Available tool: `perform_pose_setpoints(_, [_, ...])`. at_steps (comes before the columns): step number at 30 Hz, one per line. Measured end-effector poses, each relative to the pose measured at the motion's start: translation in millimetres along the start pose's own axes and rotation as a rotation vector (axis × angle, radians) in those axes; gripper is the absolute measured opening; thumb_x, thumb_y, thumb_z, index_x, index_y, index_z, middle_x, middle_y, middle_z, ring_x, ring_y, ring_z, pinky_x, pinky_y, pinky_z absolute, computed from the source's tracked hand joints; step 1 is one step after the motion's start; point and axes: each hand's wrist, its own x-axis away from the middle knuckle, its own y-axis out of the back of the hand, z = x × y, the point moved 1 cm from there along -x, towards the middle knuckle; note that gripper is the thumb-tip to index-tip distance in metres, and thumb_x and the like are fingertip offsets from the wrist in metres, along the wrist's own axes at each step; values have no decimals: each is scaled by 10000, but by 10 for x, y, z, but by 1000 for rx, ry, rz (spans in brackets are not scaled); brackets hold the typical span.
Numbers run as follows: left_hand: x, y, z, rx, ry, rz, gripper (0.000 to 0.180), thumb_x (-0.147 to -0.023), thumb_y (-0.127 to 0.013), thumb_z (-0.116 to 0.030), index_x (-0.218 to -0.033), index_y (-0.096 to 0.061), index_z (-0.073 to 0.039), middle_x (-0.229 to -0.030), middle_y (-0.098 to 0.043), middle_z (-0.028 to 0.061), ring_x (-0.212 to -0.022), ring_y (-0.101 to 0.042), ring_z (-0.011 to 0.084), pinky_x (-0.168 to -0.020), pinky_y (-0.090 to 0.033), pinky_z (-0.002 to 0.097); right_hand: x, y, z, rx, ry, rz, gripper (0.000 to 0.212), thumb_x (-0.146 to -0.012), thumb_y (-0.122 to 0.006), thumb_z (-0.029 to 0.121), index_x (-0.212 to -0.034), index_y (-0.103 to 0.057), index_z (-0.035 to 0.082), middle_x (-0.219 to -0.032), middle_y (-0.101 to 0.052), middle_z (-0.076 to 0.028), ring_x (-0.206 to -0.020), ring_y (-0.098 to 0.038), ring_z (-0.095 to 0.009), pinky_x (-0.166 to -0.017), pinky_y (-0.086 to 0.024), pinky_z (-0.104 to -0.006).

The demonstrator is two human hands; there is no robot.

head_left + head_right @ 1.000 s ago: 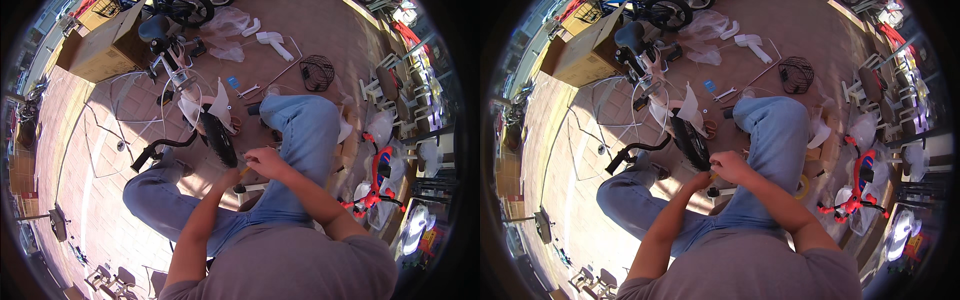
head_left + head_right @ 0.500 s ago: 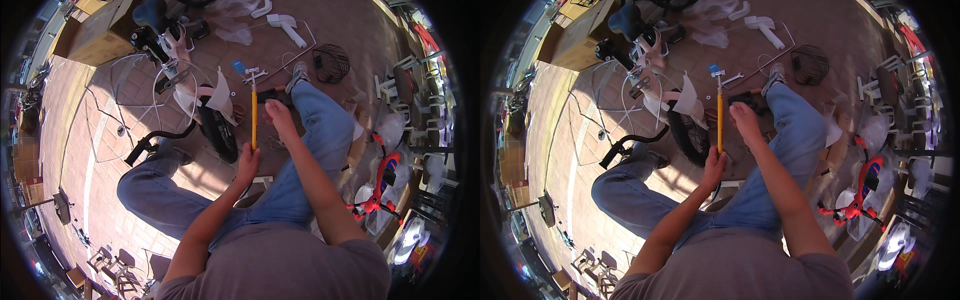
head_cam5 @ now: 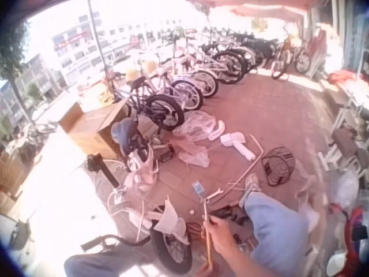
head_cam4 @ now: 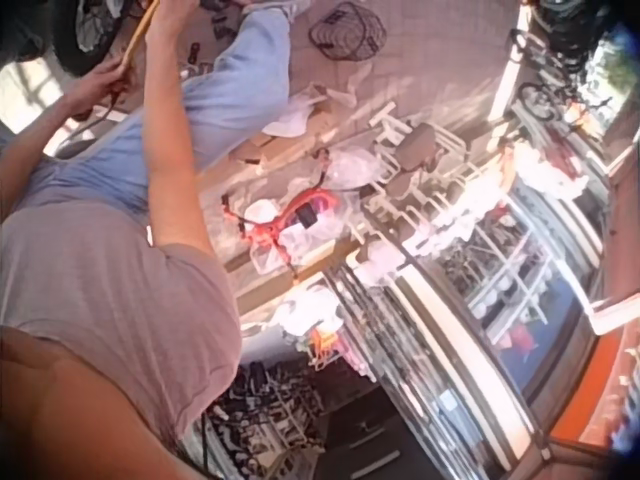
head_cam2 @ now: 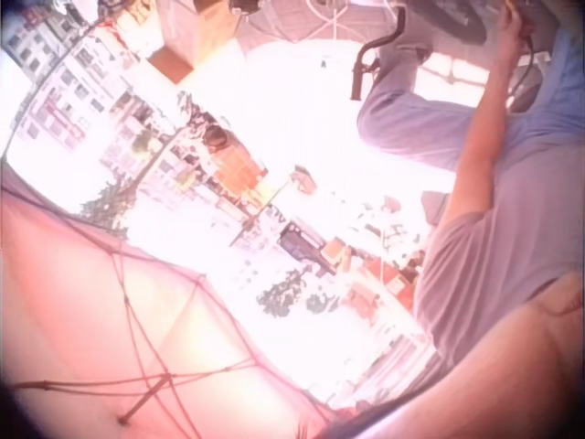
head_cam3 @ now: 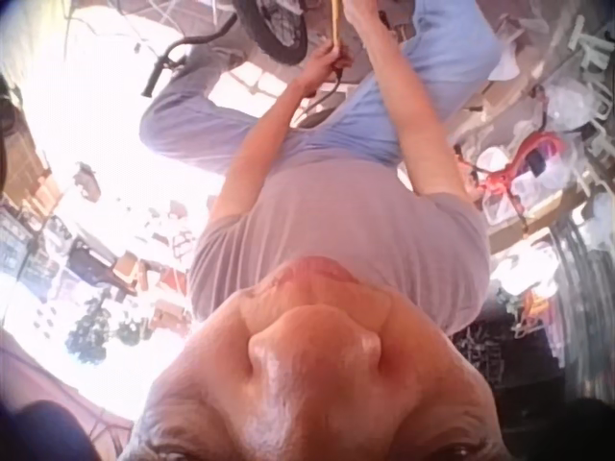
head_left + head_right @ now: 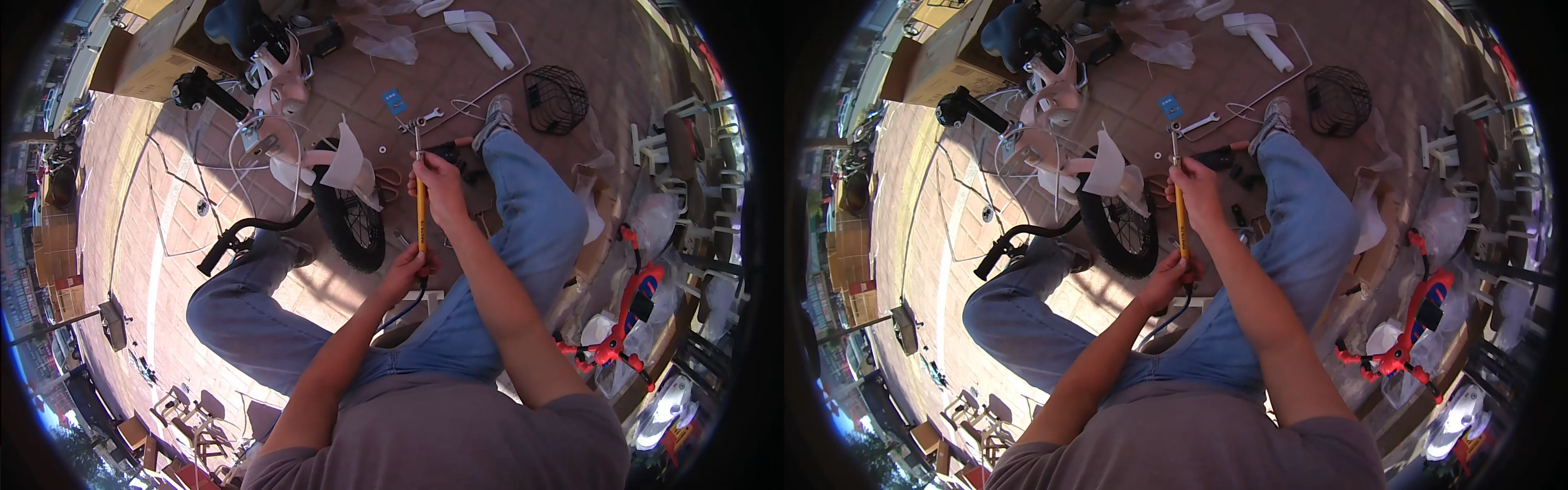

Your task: The person assembles a white bicycle by attaching the handlebars, seat, and pedals using wrenches and screwdrivers. They remove protective packaging, tighten bolts, and adjust components while sitting on the floor.

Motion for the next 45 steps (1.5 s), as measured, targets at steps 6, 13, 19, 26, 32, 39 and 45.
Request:
perform_pose_setpoints(6, [-84,33,45,-26,36,25,219,-973,-441,-248,-1115,-491,-89,-987,-558,13,-910,-535,102,-805,-419,244,44,11,58,61,12,-38,226,-878,-576,99,-1087,-601,19,-768,-584,-22,-624,-567,-85,-562,-486,-216])
perform_pose_setpoints(13, [-76,-16,11,171,75,150,432,-964,-342,-482,-863,-482,-86,-615,-410,-5,-567,-387,104,-641,-376,236,-43,36,71,-263,-46,166,304,-953,-473,219,-1180,-550,31,-832,-614,-61,-655,-565,-130,-574,-456,-263])
perform_pose_setpoints(19, [6,-144,153,166,199,-5,591,-928,-258,-614,-713,-429,-91,-516,-322,5,-494,-358,138,-606,-387,275,-154,86,6,-311,-41,136,351,-965,-452,305,-1183,-542,45,-793,-609,-47,-534,-459,-98,-473,-354,-232])
perform_pose_setpoints(26, [181,165,263,20,407,-330,392,-919,-457,-459,-978,-558,-85,-946,-582,66,-863,-558,204,-816,-436,372,-350,310,-167,-138,-167,161,246,-953,-483,262,-1017,-572,42,-657,-500,-1,-475,-399,-66,-421,-296,-203])
perform_pose_setpoints(32, [448,1223,499,18,381,-934,200,-774,-604,-82,-972,-583,-97,-962,-595,62,-869,-558,235,-803,-441,439,-277,190,-666,125,-335,175,208,-943,-488,234,-908,-576,49,-578,-455,8,-429,-367,-61,-364,-248,-210])
perform_pose_setpoints(39, [640,1720,866,-196,195,-968,192,-794,-579,-101,-986,-575,-103,-914,-584,25,-863,-519,209,-811,-417,459,-174,54,-979,230,-267,25,255,-947,-475,272,-875,-579,50,-550,-444,13,-408,-366,-65,-356,-252,-217])
perform_pose_setpoints(45, [396,848,-757,-96,-268,-899,514,-970,-363,-448,-1217,-500,-19,-1149,-570,74,-1040,-535,170,-897,-401,322,-185,85,-926,180,-279,2,264,-942,-479,292,-872,-586,62,-559,-448,17,-421,-380,-63,-360,-258,-213])
